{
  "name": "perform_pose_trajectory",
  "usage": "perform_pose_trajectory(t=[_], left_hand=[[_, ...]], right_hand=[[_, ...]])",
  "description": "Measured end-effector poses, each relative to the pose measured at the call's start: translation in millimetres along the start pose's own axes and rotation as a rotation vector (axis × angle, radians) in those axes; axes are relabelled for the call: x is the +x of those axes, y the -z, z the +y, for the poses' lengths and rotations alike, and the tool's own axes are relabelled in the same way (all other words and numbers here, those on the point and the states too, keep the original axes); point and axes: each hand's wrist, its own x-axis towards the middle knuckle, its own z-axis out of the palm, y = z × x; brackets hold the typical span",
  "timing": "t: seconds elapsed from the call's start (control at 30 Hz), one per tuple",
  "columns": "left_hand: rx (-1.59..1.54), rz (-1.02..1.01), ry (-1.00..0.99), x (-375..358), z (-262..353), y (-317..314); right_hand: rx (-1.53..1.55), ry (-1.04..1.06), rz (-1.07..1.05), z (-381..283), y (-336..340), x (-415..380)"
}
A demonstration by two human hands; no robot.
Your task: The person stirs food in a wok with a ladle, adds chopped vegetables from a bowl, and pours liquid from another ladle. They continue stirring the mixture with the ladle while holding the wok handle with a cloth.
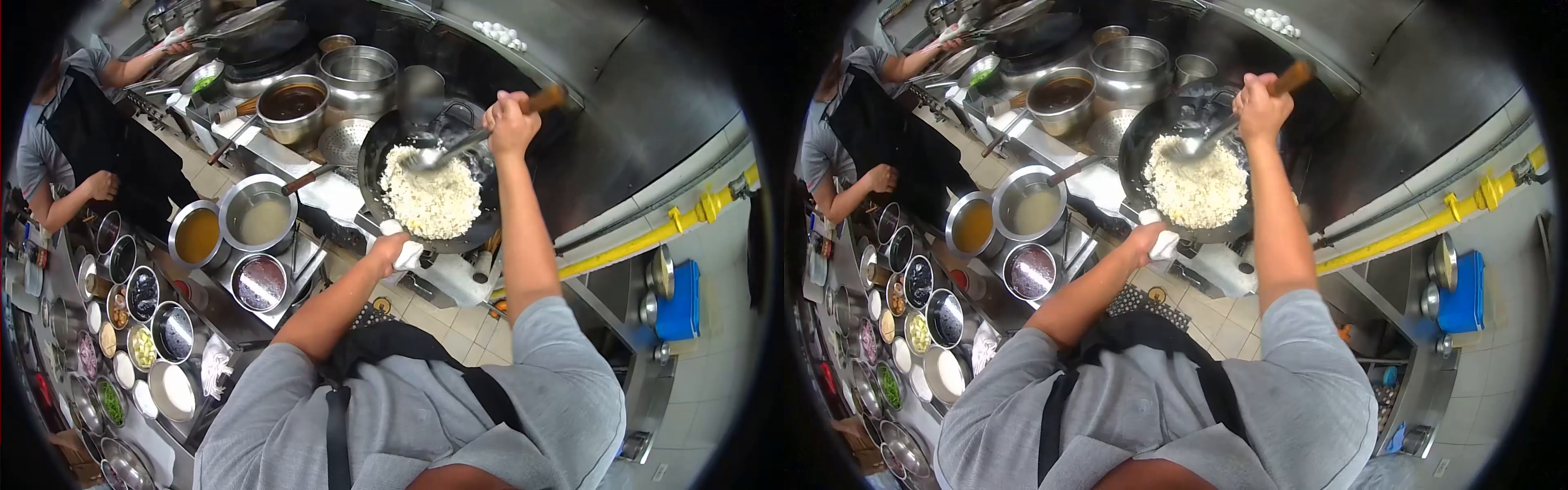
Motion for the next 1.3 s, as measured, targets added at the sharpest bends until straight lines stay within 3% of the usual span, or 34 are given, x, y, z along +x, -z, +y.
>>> perform_pose_trajectory(t=[0.07,0.1,0.13,0.2,0.27,0.33,0.4,0.47,0.5,0.63,0.67,0.73,0.83,0.9,0.93,1.0,1.03,1.07,1.17,1.2,1.27,1.3], left_hand=[[-0.022,-0.029,-0.008,-1,-1,1],[-0.012,-0.041,0.001,6,-2,5],[0.002,-0.045,0.001,5,5,4],[0.016,-0.036,-0.002,-1,4,4],[-0.079,-0.120,0.029,15,1,15],[-0.036,-0.133,0.011,22,1,19],[-0.041,-0.135,0.018,14,4,16],[0.023,-0.169,0.044,13,3,20],[0.034,-0.154,0.036,19,-4,21],[0.060,-0.104,0.006,23,-3,24],[0.054,-0.105,0.000,24,-1,22],[0.157,-0.081,-0.006,22,0,20],[0.157,-0.058,0.015,15,-3,18],[0.081,-0.052,0.017,14,3,16],[0.074,-0.051,0.018,15,2,17],[0.068,-0.054,0.017,18,1,18],[0.061,-0.087,0.023,11,4,13],[0.042,-0.160,0.065,15,5,16],[0.047,-0.104,0.015,5,2,12],[-0.016,-0.145,-0.031,16,0,17],[-0.037,-0.053,-0.026,3,5,9],[-0.021,-0.049,-0.033,1,7,7]], right_hand=[[-0.008,0.116,0.093,30,15,-24],[-0.021,-0.014,0.071,43,24,-28],[-0.019,-0.005,0.082,27,24,-21],[-0.101,-0.207,-0.059,-23,35,-3],[-0.118,-0.180,-0.150,-62,42,-1],[-0.122,-0.157,-0.026,-68,46,-26],[-0.062,-0.092,0.032,-14,57,-50],[0.019,-0.154,-0.092,-3,61,-40],[-0.082,-0.146,-0.029,-14,60,-27],[-0.111,-0.105,-0.178,-74,76,-28],[-0.278,-0.005,-0.039,-62,77,-43],[-0.077,-0.054,-0.115,-9,96,-50],[-0.063,-0.092,-0.127,-29,69,-32],[-0.113,0.002,-0.089,-56,50,-28],[-0.025,0.099,-0.101,-53,54,-31],[-0.007,0.116,0.084,-8,59,-47],[0.080,0.031,-0.010,26,69,-50],[0.089,0.022,-0.012,22,61,-37],[-0.132,-0.101,0.009,-27,33,-1],[-0.133,-0.090,-0.005,-36,28,8],[0.072,0.128,-0.009,-32,34,0],[-0.048,0.206,0.011,-12,41,-5]])
